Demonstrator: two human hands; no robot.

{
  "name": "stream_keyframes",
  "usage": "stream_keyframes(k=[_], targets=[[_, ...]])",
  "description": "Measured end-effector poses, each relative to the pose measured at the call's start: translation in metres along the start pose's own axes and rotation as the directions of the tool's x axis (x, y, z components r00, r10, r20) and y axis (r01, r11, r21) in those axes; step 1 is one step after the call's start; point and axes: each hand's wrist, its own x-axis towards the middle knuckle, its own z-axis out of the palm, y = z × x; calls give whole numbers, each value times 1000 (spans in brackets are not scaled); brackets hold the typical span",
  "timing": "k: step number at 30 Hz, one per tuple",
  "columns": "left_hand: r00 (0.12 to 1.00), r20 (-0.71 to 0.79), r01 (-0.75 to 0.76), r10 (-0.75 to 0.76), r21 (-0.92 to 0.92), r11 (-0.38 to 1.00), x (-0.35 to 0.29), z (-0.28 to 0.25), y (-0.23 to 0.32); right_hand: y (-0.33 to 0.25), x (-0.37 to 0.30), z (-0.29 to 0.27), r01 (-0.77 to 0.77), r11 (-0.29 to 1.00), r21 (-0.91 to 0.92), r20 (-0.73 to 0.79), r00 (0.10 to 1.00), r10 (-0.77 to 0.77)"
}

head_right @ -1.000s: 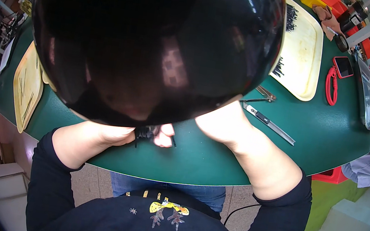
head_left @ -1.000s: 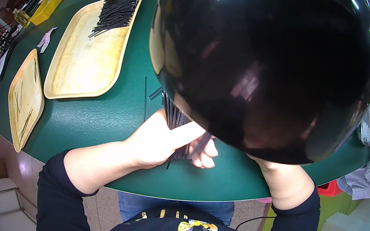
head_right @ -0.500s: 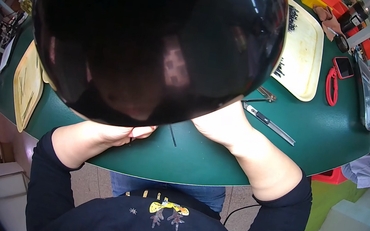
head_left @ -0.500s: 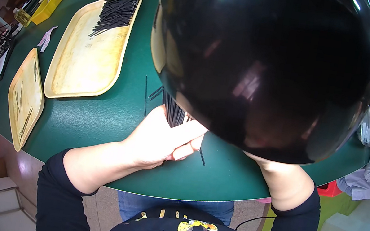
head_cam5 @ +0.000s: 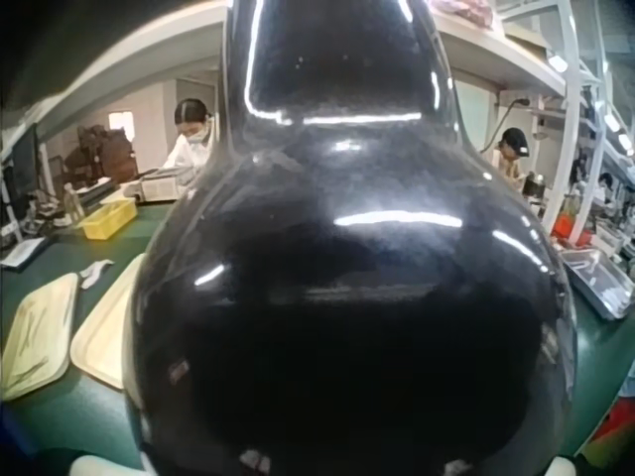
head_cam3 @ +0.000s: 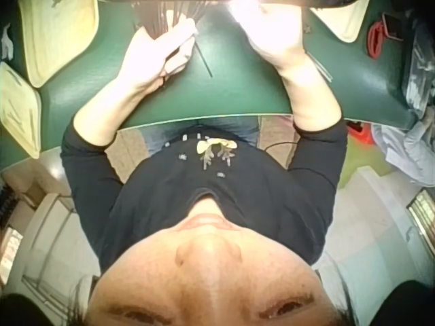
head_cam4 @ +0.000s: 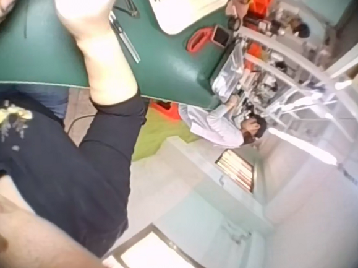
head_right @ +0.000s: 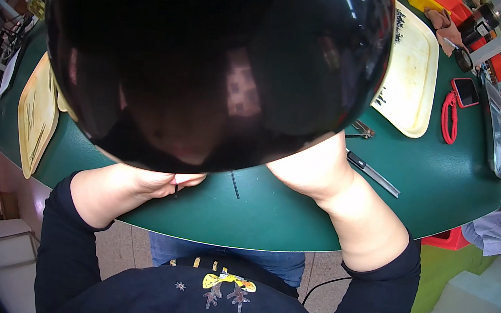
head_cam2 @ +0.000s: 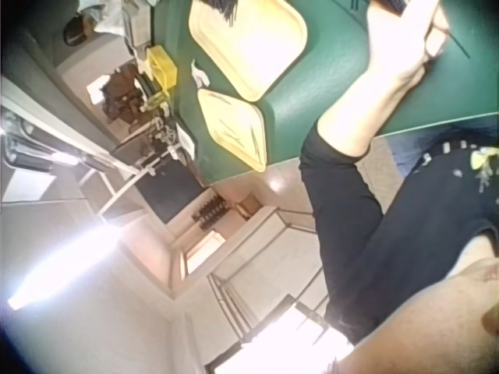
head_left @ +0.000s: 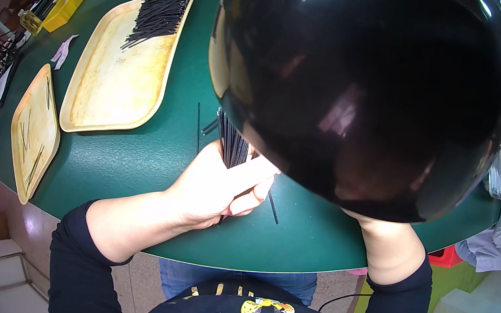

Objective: The person sorts a bundle of thin black rods by hand under a desk lamp, aligning and adjusting them.

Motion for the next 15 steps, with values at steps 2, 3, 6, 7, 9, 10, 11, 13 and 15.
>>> stream_keyframes(k=[2,3,6,7,9,10,11,13,15], targets=[[997,-53,49,-51,-27,998,2,-2,-2,2,-1,1,-81,995,-57,65,994,85],[999,-21,37,-38,-33,999,4,-5,-4,10,-6,4,-99,984,145,-3,995,101],[999,8,31,-31,-43,999,4,-6,-3,12,-4,3,-25,985,171,-29,999,31],[999,6,38,-38,-46,998,4,-6,-2,12,-3,3,61,998,-4,24,998,-60],[999,17,43,-42,-31,999,5,-8,-2,15,-8,3,31,996,85,-1,1000,-31],[999,25,48,-47,-17,999,5,-9,-2,15,-9,3,3,984,176,-22,1000,1],[999,24,48,-47,-16,999,4,-6,-2,16,-9,3,2,984,177,-22,1000,1],[990,-94,-91,105,142,986,2,1,0,16,-8,2,2,996,87,34,999,-5],[990,-78,-100,120,226,969,3,-2,0,20,-11,5,-14,987,159,3,1000,14]])
